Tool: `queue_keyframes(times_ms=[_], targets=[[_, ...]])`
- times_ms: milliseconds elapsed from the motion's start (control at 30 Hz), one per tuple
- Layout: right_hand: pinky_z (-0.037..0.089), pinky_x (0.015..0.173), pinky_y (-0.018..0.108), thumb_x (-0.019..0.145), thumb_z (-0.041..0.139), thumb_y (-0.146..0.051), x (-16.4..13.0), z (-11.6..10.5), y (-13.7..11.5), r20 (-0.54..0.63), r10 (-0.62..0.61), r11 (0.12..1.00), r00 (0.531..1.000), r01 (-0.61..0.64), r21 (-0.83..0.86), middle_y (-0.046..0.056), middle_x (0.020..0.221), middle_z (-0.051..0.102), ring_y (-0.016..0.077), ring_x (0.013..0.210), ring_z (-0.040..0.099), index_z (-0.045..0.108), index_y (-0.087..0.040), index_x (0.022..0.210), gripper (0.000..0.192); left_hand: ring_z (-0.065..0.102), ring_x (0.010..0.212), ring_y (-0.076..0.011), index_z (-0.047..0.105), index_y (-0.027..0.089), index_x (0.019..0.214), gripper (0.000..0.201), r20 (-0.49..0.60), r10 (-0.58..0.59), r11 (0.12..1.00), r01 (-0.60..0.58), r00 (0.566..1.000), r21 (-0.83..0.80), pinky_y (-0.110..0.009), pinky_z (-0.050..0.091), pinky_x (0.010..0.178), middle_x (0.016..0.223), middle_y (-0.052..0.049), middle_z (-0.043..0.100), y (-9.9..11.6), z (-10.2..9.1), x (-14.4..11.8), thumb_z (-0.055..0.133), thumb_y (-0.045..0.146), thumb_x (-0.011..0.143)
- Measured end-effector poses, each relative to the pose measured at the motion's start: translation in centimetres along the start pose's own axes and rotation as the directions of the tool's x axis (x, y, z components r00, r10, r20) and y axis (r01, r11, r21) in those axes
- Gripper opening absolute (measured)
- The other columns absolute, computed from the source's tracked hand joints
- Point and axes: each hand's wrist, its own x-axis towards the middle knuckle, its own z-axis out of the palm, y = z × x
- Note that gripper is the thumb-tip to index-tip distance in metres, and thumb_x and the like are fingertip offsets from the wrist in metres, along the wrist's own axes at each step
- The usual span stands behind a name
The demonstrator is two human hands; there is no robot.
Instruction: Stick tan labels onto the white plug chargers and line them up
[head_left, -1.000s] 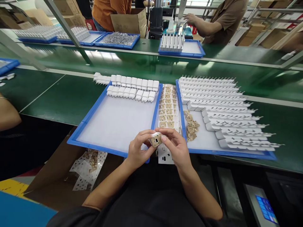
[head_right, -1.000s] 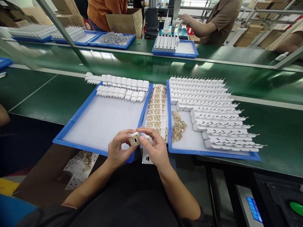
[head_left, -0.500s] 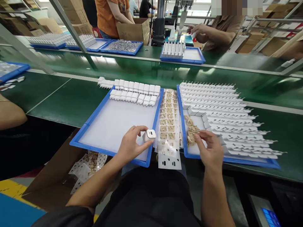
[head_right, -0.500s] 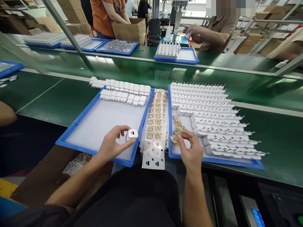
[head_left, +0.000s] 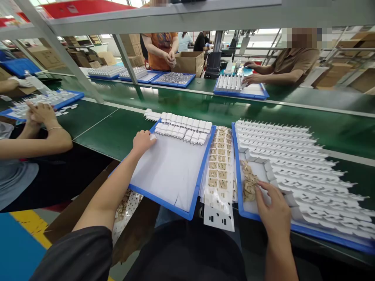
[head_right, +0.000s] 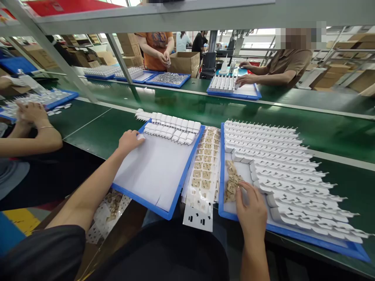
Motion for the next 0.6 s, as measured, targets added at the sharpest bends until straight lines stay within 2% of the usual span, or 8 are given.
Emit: queue_keyframes(times_ms=[67,133,267,333,400,433,500,600], targets=[[0.054,0.089,0.042,0.095,0.053,-0.035,0.0,-0.1,-0.1,-0.006,0.002,1.0,1.0,-0.002,-0.011,0.01,0.104,0.073,0.0279,0.099,0.068,0.069,-0.022,0.103,0.022,0.06,0.11,-0.0263,0.055,0.013,0.08,0.031,-0.02,0.028,0.999,-0.029,0.999,-0.037,-0.034,0.052,0.091,0.095,-0.011,0.065,-0.3,0.2,-0.3,0.065,0.042,0.086],[0.052,0.092,0.044,0.095,0.053,-0.033,0.0,-0.2,-0.6,-0.004,0.001,1.0,1.0,-0.001,-0.011,0.011,0.104,0.073,0.0277,0.101,0.067,0.069,-0.021,0.104,0.022,0.06,0.112,-0.0302,0.055,0.014,0.079,0.035,-0.05,0.063,0.995,-0.067,0.997,-0.076,-0.039,0.052,0.091,0.097,-0.014,0.065,-0.2,0.2,-0.6,0.068,0.046,0.085],[0.05,0.092,0.045,0.095,0.054,-0.029,0.1,0.0,-2.8,0.07,-0.051,0.996,0.996,0.046,0.077,0.009,0.102,0.073,0.0262,0.099,0.064,0.07,-0.022,0.102,0.019,0.059,0.115,-0.0331,0.063,0.013,0.09,0.046,-0.172,0.236,0.951,-0.264,0.956,-0.162,-0.044,0.051,0.096,0.101,-0.014,0.067,1.5,0.0,-1.6,0.071,0.058,0.081],[0.049,0.091,0.045,0.095,0.055,-0.028,0.3,0.6,-4.2,0.145,-0.097,0.989,0.985,0.08,0.122,0.008,0.1,0.072,0.0255,0.097,0.063,0.071,-0.024,0.103,0.018,0.059,0.115,-0.032,0.065,0.012,0.103,0.05,-0.121,0.348,0.915,-0.365,0.93,-0.173,-0.045,0.05,0.1,0.106,-0.011,0.068,3.7,-0.1,-2.6,0.066,0.059,0.085],[0.047,0.089,0.046,0.096,0.055,-0.029,0.5,1.4,-5.4,0.228,-0.114,0.99,0.967,0.091,0.108,0.008,0.1,0.07,0.0265,0.098,0.06,0.071,-0.025,0.105,0.019,0.06,0.114,-0.0314,0.066,0.014,0.111,0.044,0.012,0.46,0.874,-0.451,0.888,-0.183,-0.047,0.05,0.1,0.111,-0.01,0.069,7.0,-0.3,-4.1,0.062,0.053,0.09],[0.046,0.089,0.047,0.096,0.056,-0.031,0.5,1.7,-5.8,0.27,-0.109,0.993,0.957,0.09,0.082,0.008,0.102,0.07,0.0279,0.1,0.059,0.071,-0.025,0.106,0.019,0.061,0.114,-0.0306,0.067,0.017,0.113,0.037,0.068,0.517,0.845,-0.496,0.853,-0.202,-0.047,0.051,0.1,0.114,-0.009,0.07,8.9,-0.4,-5.0,0.061,0.048,0.092],[0.043,0.089,0.049,0.094,0.059,-0.035,0.6,2.3,-6.3,0.341,-0.089,0.996,0.936,0.086,0.024,0.01,0.108,0.069,0.0309,0.104,0.056,0.071,-0.024,0.108,0.021,0.062,0.115,-0.0295,0.068,0.02,0.114,0.029,0.175,0.644,0.759,-0.593,0.745,-0.268,-0.048,0.052,0.099,0.12,-0.01,0.069,12.7,-0.4,-6.8,0.059,0.039,0.095],[0.04,0.092,0.05,0.093,0.062,-0.039,0.4,2.7,-6.6,0.376,-0.081,0.996,0.923,0.092,-0.012,0.01,0.112,0.07,0.0326,0.109,0.054,0.07,-0.024,0.109,0.024,0.063,0.118,-0.028,0.069,0.022,0.117,0.025,0.247,0.818,0.575,-0.723,0.52,-0.383,-0.047,0.052,0.101,0.126,-0.009,0.069,17.6,0.7,-9.3,0.056,0.031,0.097]])
